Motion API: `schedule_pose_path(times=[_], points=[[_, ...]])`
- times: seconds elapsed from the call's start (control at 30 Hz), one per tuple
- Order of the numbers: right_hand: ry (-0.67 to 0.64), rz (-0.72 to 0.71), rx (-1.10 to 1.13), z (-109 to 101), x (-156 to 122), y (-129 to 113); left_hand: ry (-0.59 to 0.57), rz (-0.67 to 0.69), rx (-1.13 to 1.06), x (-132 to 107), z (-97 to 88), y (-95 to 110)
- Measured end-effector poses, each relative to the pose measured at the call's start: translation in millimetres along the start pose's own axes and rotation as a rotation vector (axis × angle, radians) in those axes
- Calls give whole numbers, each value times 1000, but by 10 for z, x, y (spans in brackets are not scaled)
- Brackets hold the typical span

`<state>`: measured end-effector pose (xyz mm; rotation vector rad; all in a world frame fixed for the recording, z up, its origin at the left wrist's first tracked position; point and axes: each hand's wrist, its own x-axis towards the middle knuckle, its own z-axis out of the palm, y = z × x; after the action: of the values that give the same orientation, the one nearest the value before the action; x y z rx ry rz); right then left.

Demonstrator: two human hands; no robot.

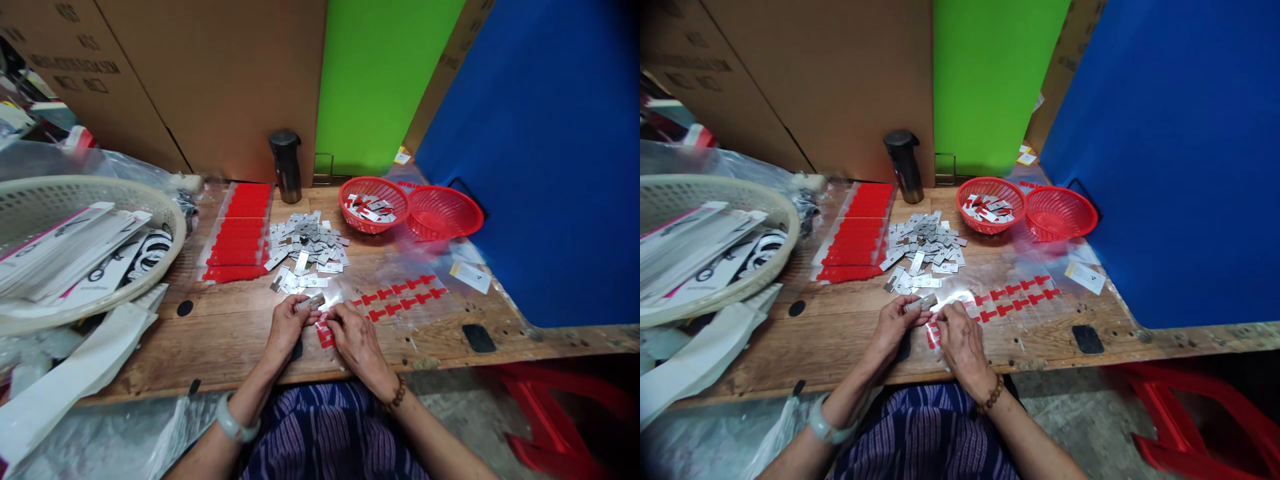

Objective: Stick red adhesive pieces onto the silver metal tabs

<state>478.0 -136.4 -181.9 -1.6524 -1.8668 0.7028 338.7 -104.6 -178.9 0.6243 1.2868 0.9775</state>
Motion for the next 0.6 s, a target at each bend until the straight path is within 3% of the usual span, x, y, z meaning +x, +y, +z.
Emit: schedule_pose_path(times=[0.23,0.6], points=[[7,-38,34,3,-32,49,1,19,33,12,-2,-12],[-150,7,267,-172,-83,-61,17,47,67,37,-6,-61]])
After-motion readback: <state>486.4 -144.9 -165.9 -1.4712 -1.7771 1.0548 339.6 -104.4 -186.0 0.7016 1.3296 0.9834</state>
